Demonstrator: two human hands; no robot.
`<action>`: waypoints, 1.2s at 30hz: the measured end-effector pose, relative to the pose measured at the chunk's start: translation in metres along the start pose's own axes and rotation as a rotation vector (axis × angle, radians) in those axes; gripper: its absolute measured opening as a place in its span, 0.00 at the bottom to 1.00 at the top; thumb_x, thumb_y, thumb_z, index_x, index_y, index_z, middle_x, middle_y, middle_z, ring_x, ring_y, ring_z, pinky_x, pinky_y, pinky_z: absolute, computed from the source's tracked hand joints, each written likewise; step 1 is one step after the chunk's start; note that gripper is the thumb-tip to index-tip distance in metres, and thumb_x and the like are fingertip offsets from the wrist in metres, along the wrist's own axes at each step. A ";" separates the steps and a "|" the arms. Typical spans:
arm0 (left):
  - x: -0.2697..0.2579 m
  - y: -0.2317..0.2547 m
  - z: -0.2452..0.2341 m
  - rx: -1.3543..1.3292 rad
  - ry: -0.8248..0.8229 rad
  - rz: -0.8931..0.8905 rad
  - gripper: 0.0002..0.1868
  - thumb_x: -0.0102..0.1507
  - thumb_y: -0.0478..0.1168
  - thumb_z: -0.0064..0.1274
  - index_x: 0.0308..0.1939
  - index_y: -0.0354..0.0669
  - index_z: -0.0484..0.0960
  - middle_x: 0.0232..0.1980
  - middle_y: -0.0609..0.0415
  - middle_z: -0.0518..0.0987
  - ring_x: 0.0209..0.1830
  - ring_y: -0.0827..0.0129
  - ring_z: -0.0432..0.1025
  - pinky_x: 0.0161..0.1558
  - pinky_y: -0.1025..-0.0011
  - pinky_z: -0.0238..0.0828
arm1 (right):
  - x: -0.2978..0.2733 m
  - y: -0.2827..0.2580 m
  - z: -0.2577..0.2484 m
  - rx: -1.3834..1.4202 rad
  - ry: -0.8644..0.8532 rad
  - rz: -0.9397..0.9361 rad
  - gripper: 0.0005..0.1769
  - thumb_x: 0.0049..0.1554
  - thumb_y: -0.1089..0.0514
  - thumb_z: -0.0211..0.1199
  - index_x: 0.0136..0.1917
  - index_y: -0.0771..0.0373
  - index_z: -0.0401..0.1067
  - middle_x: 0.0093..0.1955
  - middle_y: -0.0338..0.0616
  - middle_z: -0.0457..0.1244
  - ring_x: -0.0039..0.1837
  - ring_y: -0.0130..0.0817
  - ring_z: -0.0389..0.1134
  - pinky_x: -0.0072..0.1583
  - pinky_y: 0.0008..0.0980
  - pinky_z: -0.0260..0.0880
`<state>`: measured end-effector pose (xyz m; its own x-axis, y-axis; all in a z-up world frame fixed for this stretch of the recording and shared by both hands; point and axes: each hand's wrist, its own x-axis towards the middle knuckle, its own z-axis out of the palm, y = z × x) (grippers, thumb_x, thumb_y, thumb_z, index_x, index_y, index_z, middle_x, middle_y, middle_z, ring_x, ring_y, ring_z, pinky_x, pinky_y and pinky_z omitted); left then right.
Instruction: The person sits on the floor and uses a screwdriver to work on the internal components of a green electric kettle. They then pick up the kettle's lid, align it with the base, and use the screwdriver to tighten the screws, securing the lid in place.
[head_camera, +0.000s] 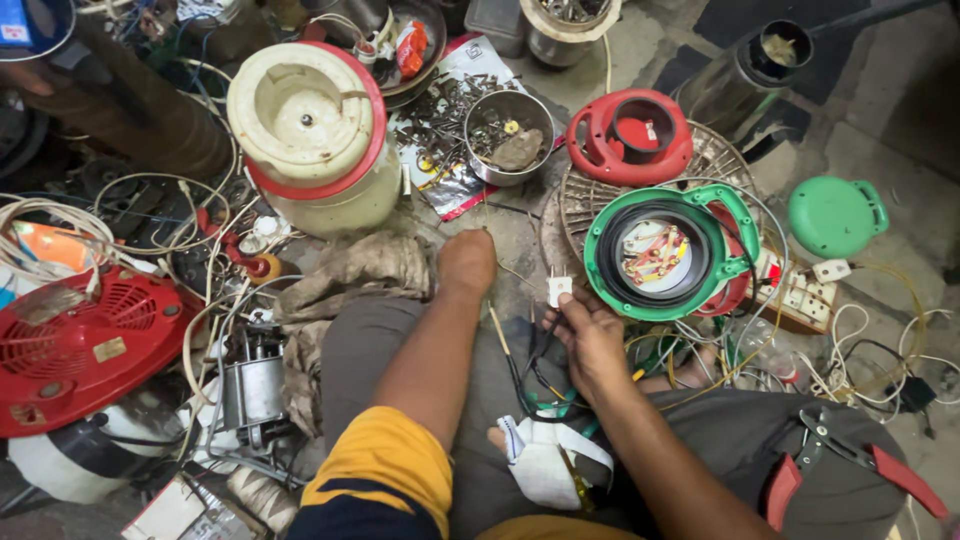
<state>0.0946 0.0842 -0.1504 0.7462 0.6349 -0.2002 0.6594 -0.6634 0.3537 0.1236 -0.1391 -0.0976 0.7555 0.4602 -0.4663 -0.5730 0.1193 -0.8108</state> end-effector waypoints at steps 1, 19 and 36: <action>0.000 0.001 0.005 0.028 -0.010 0.012 0.11 0.62 0.34 0.49 0.39 0.42 0.88 0.45 0.41 0.85 0.47 0.50 0.80 0.48 0.55 0.78 | 0.000 -0.001 -0.001 0.009 -0.006 -0.003 0.17 0.59 0.60 0.63 0.60 0.67 0.70 0.49 0.45 0.68 0.46 0.34 0.70 0.50 0.35 0.74; -0.003 0.029 0.011 0.454 -0.047 0.367 0.11 0.64 0.40 0.50 0.43 0.47 0.88 0.50 0.51 0.84 0.55 0.58 0.75 0.49 0.60 0.77 | -0.002 0.004 0.001 0.048 -0.122 0.005 0.14 0.60 0.60 0.63 0.58 0.67 0.71 0.47 0.44 0.69 0.45 0.32 0.70 0.50 0.35 0.74; -0.101 0.020 -0.089 -1.474 -0.350 0.165 0.05 0.66 0.34 0.53 0.46 0.38 0.80 0.41 0.59 0.81 0.39 0.75 0.75 0.43 0.74 0.74 | -0.044 -0.048 0.051 0.144 -0.384 -0.079 0.15 0.61 0.62 0.62 0.61 0.68 0.68 0.53 0.47 0.68 0.48 0.34 0.71 0.53 0.35 0.75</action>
<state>0.0243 0.0417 -0.0411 0.9231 0.3324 -0.1933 0.0507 0.3930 0.9181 0.1019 -0.1203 -0.0209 0.6415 0.7359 -0.2167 -0.5771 0.2768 -0.7684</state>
